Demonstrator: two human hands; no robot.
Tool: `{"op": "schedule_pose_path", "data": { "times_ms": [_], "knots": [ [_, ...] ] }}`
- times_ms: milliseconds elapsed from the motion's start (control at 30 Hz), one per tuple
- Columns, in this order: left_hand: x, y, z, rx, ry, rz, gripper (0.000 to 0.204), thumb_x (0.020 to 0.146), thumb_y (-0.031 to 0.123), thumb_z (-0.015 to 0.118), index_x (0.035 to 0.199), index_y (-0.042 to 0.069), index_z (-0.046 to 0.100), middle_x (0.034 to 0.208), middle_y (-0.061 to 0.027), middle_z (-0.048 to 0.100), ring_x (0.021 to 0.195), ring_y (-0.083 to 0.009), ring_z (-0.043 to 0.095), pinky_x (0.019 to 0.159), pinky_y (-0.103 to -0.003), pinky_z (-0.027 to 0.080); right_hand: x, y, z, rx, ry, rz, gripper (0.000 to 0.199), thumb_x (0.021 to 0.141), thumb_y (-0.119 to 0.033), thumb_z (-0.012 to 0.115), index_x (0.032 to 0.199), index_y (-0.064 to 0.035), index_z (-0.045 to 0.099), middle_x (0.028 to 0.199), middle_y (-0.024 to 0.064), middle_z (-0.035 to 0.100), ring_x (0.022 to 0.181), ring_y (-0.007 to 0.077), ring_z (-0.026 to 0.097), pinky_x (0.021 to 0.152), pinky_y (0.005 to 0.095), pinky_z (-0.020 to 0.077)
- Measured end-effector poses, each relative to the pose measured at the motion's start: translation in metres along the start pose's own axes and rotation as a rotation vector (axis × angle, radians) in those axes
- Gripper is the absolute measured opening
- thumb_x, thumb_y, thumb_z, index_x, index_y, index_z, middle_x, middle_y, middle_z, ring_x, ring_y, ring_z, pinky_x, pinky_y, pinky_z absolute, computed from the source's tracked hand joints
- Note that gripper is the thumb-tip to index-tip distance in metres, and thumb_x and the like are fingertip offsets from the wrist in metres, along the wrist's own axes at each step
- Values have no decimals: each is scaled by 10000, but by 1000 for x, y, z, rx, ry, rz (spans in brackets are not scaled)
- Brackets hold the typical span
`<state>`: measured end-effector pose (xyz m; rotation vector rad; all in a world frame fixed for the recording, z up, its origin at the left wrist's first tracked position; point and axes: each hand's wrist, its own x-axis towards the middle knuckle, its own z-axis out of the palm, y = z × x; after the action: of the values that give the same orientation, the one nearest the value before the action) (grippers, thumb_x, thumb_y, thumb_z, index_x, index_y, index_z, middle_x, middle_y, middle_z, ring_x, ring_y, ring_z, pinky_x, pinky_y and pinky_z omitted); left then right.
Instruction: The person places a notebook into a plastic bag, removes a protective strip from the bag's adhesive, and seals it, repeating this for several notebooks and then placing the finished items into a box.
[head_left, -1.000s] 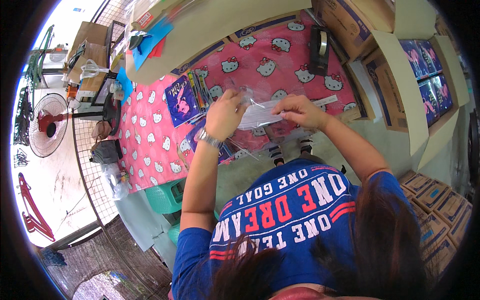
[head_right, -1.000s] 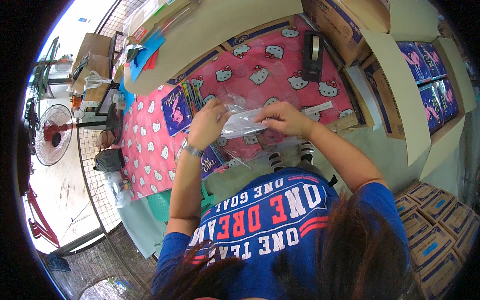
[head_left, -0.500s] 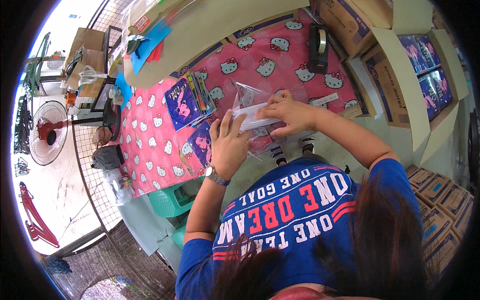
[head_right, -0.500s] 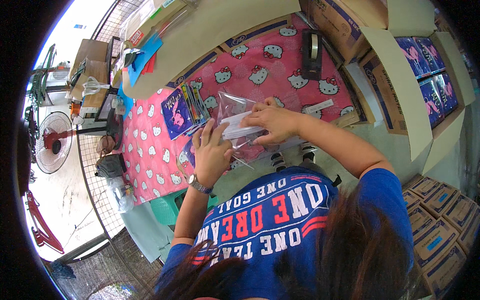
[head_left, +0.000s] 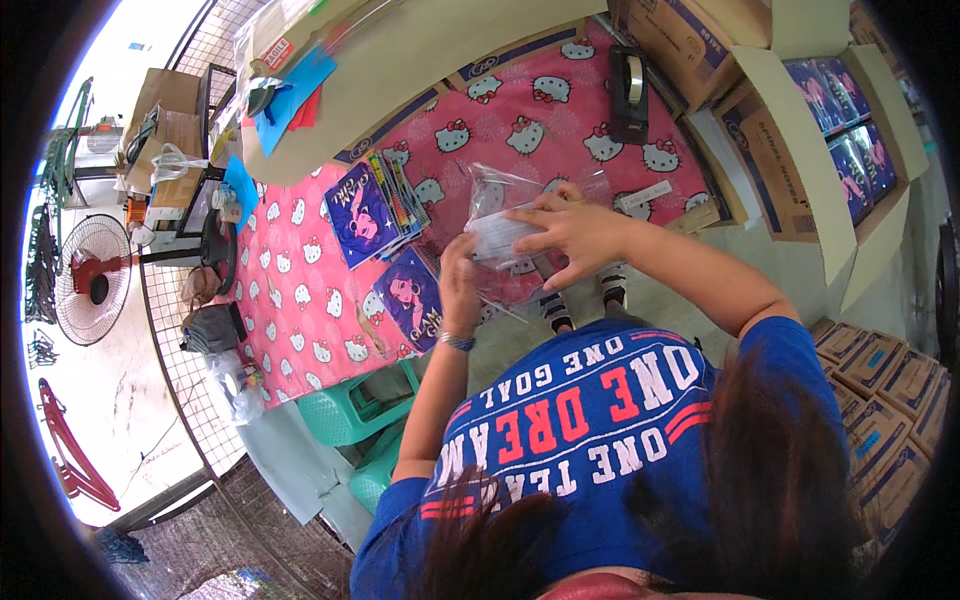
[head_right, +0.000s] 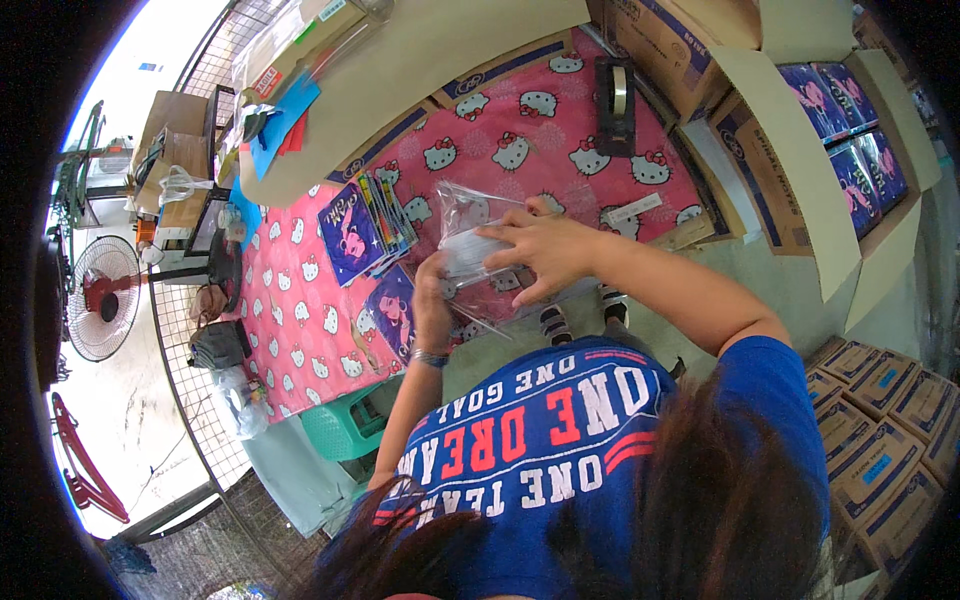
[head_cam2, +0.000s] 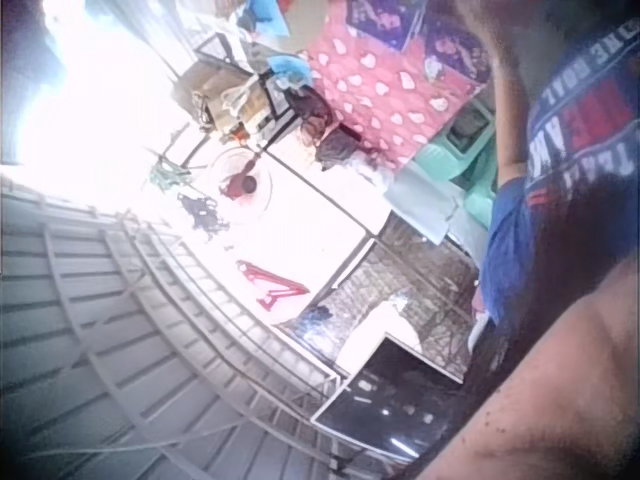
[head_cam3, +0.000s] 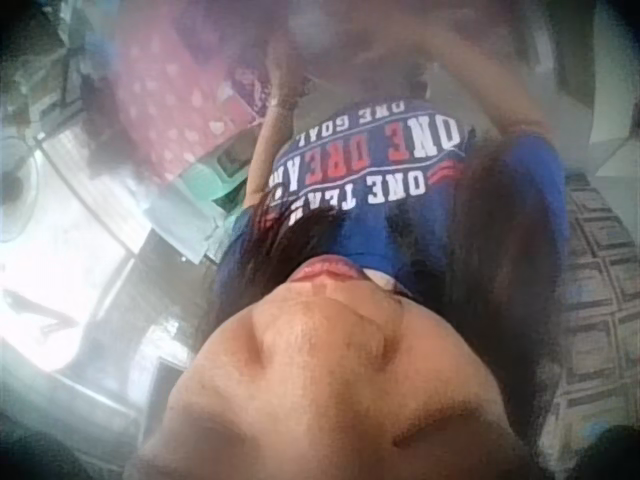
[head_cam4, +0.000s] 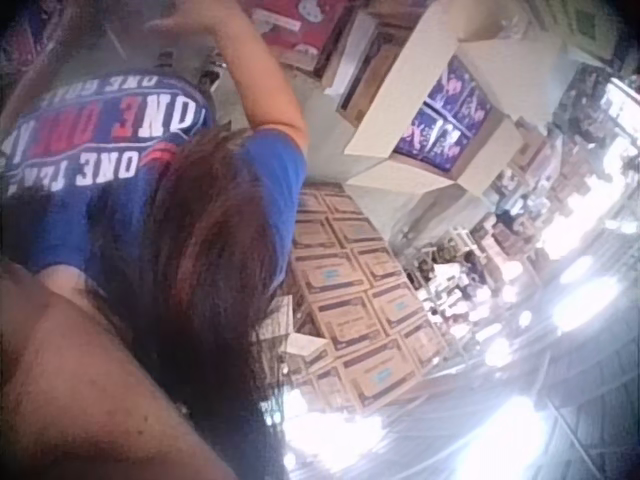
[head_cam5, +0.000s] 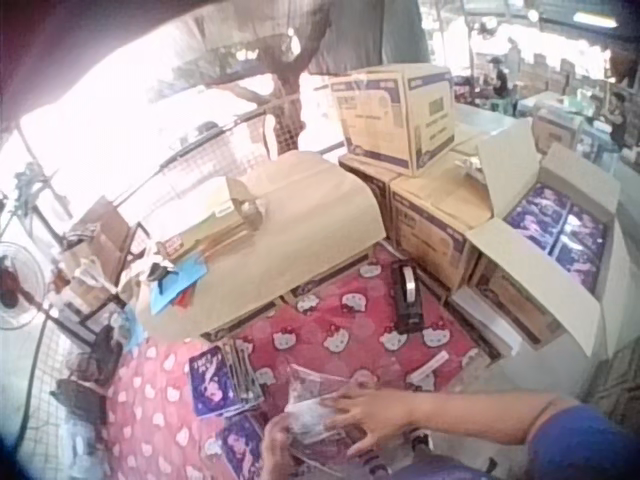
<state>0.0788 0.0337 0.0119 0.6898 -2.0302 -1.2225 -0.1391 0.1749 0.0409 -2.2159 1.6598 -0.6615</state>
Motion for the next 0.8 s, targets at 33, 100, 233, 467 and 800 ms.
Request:
{"op": "schedule_pose_path", "data": {
  "times_ms": [33, 100, 233, 467, 800],
  "knots": [
    [-3, -8, 6, 142, -102, 94, 507, 906, 504, 444, 1082, 71, 641, 1152, -95, 573, 1089, -289, 479, 975, -404, 308, 5, -4, -4, -20, -26, 6, 657, 660, -544, 685, 1194, -170, 604, 1436, 119, 376, 1223, 326, 409, 1004, 519, 230],
    [3, -1, 14, 309, -206, 155, 579, 901, 566, 378, 1104, 96, 647, 1189, -75, 566, 1145, -296, 435, 992, -419, 270, 10, -7, -8, -35, -103, 69, 646, 654, -552, 685, 1179, -181, 618, 1443, 130, 366, 1239, 331, 398, 1014, 523, 223],
    [16, 15, 19, 537, -344, 206, 641, 855, 658, 365, 1055, 129, 668, 1195, -54, 569, 1183, -318, 407, 1000, -451, 234, 15, -4, -11, -26, -111, 71, 597, 674, -551, 670, 1123, -158, 649, 1454, 134, 352, 1262, 343, 377, 1033, 551, 189],
    [0, 39, 38, 639, -421, 261, 709, 735, 589, 629, 1110, -12, 597, 1224, -179, 538, 1193, -375, 444, 1005, -460, 337, -64, 166, -4, 286, 977, 1247, 345, 822, -297, 644, 989, 4, 664, 916, 130, 690, 773, 231, 650, 730, 344, 484],
    [-24, 41, 64, 834, -426, 272, 897, 695, 580, 684, 1376, 78, 388, 1400, -299, 305, 1343, -431, 249, 1091, -496, 240, -80, 217, 33, 1249, 1248, 1300, 114, 876, -158, 640, 899, -47, 634, 766, 33, 600, 595, 126, 565, 506, 247, 492]
  ]
}}
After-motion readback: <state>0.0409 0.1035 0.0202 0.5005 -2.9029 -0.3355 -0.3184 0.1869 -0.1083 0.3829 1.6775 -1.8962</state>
